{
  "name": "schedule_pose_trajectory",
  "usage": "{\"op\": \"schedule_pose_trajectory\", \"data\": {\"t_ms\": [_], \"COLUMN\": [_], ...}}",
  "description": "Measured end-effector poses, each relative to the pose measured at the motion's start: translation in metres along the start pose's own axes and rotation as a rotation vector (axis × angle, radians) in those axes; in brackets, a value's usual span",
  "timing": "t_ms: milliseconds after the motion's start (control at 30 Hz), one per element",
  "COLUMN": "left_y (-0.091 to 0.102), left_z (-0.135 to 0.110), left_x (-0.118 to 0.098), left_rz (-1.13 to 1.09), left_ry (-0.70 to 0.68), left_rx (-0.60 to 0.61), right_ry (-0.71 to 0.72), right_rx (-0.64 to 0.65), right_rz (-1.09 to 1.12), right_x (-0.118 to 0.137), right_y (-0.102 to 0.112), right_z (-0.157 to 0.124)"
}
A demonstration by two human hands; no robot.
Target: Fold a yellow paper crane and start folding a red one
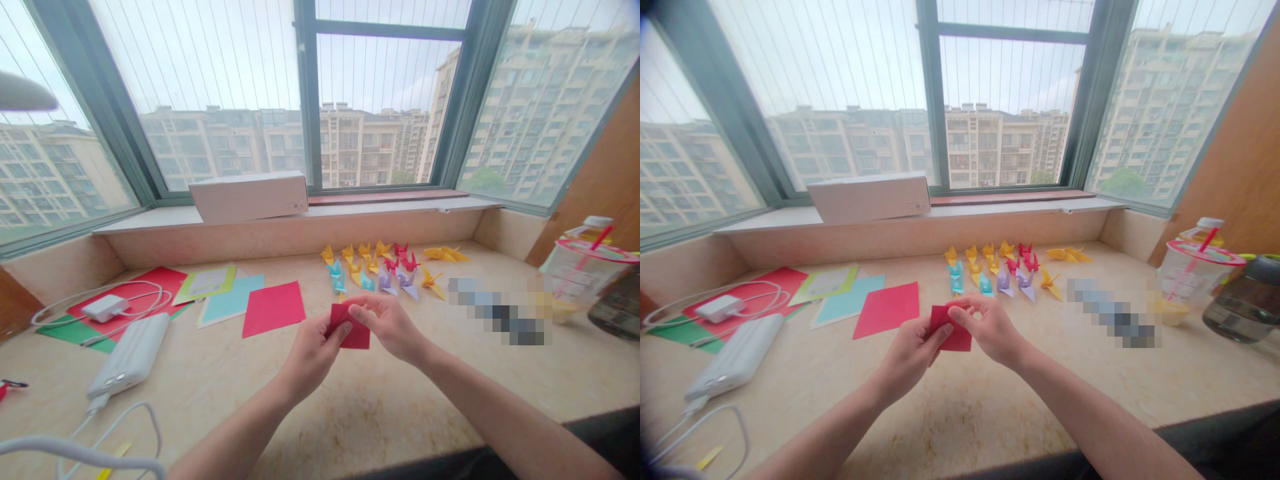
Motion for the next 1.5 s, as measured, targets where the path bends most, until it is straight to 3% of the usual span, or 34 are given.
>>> {"op": "schedule_pose_trajectory", "data": {"t_ms": [200, 367, 567, 833, 1033, 1133, 1367, 1500], "left_y": [-0.003, -0.003, -0.005, 0.002, 0.002, 0.003, 0.011, 0.011], "left_z": [0.002, 0.002, 0.000, 0.003, 0.003, 0.004, 0.007, 0.008], "left_x": [0.000, -0.001, -0.004, 0.003, 0.008, 0.014, 0.018, 0.017], "left_rz": [0.046, 0.046, 0.044, -0.056, -0.052, -0.050, -0.106, -0.111], "left_ry": [-0.026, -0.016, -0.005, 0.040, 0.031, 0.064, 0.095, 0.088], "left_rx": [0.064, 0.077, 0.097, -0.001, 0.000, -0.015, -0.064, -0.039], "right_ry": [-0.009, -0.054, -0.057, -0.057, -0.059, -0.071, 0.148, 0.168], "right_rx": [-0.055, -0.020, -0.121, -0.037, -0.164, -0.137, -0.087, -0.098], "right_rz": [-0.053, 0.000, -0.077, 0.066, -0.028, 0.011, -0.136, -0.126], "right_x": [0.000, -0.003, -0.004, -0.011, -0.009, -0.013, -0.003, 0.003], "right_y": [0.001, -0.004, -0.004, -0.008, -0.004, -0.006, -0.003, 0.001], "right_z": [-0.002, -0.002, -0.006, 0.001, -0.004, -0.002, 0.000, -0.001]}}
Point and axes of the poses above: each hand's wrist, its own z-axis towards the middle knuckle, its own y-axis out of the back of the hand, x = y × z, the point moved 7 cm from there along z, towards the middle knuckle, and after that the axes turned 7 degrees about x, right-handed, at the moved point
